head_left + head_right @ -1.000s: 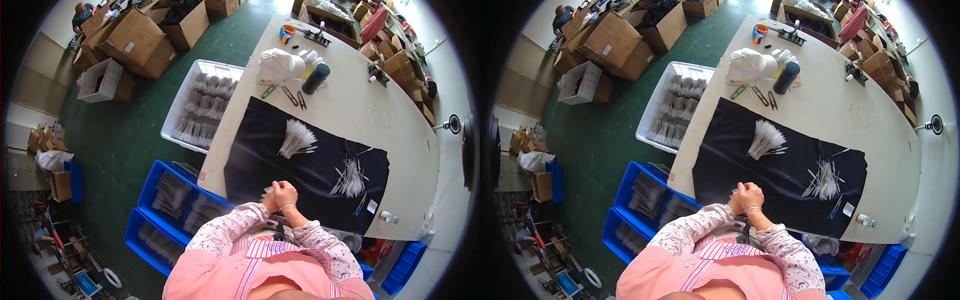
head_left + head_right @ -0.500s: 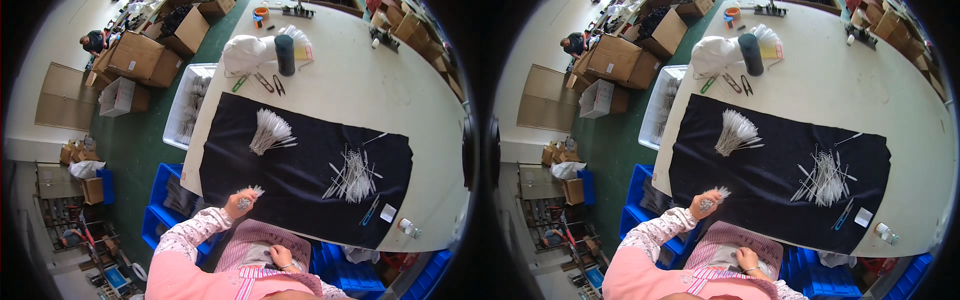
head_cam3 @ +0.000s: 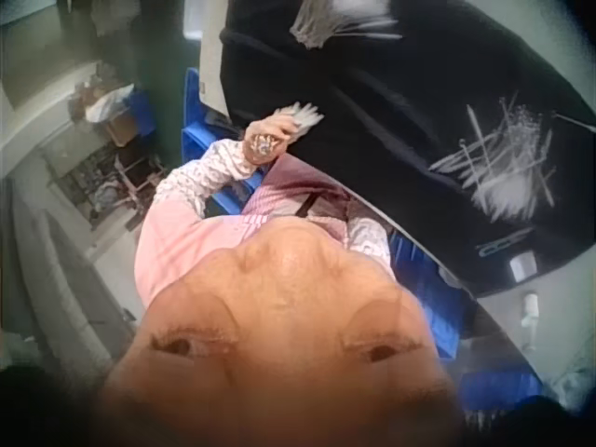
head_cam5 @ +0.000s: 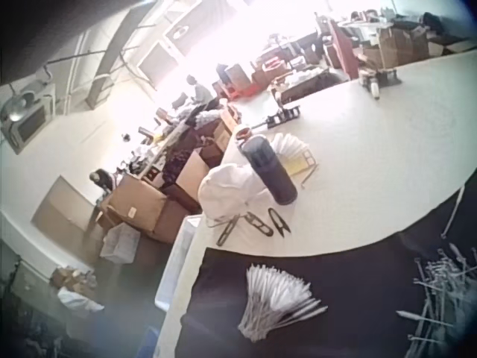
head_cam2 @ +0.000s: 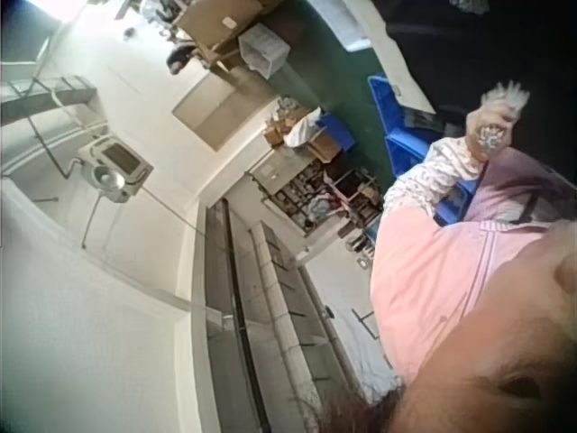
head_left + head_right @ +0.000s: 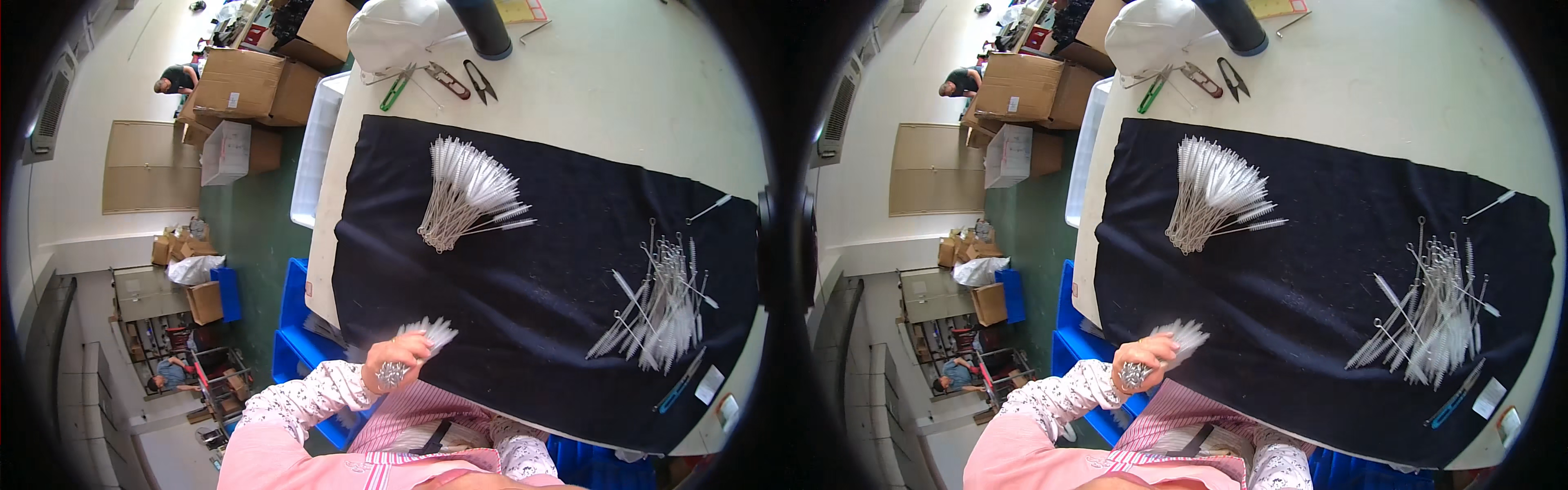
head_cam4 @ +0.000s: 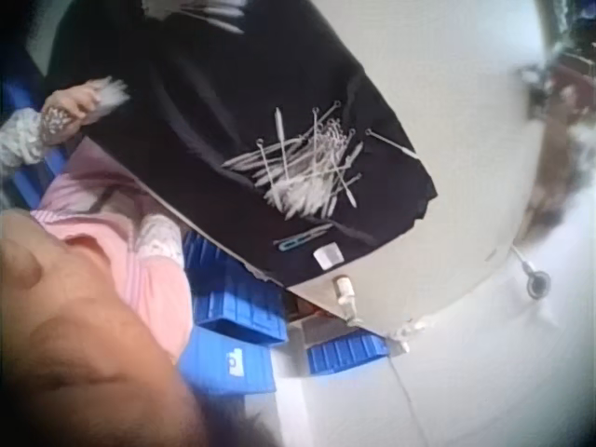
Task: The person gathers loose white sticks from a table, aligns them into bundles, and secures them with metal wire ties. They then place the finished bundles into a white plastic tray. The process is repeated continuously throughout the clip.
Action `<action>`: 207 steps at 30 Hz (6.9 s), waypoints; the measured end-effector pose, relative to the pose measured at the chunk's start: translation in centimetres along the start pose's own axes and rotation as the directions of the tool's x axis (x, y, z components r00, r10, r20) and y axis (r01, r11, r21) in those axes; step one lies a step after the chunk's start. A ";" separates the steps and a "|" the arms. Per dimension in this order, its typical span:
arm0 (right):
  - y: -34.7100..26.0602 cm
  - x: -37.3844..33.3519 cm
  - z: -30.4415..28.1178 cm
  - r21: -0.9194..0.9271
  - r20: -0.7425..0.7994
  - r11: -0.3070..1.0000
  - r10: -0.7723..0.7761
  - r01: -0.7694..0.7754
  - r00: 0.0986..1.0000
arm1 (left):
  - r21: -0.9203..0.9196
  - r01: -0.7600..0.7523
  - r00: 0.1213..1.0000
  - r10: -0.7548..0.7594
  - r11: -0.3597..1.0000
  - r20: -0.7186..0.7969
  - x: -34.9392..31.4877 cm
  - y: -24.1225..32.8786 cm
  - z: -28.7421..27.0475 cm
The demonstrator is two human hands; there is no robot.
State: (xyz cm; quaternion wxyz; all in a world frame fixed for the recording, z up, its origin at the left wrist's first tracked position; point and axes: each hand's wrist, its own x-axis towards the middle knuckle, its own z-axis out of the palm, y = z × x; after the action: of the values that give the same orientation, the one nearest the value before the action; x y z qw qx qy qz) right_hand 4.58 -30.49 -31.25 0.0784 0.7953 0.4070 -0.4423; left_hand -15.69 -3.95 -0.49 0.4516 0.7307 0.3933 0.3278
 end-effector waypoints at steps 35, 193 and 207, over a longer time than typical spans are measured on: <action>-4.2 9.6 -2.1 0.000 -0.335 0.725 -0.649 0.689 0.683 | -0.183 -0.061 0.971 0.016 0.981 -0.240 -1.9 -0.9 0.3; -7.6 -12.6 -29.6 0.432 -0.762 0.260 -0.406 0.863 0.504 | 0.638 0.584 0.800 -0.223 0.501 -0.557 -5.5 -1.4 -4.4; -5.9 1.3 -49.7 -0.108 -0.598 0.972 -0.232 0.210 0.767 | 0.789 0.614 0.614 -0.613 -0.024 -0.497 -1.6 -3.9 -5.4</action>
State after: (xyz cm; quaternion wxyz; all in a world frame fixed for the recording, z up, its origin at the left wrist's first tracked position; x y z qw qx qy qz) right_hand 32.45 -1.77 -1.22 -0.0952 0.8399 0.5089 -0.1631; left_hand -22.08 -2.02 -2.24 0.0464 0.5926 0.7811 -0.1912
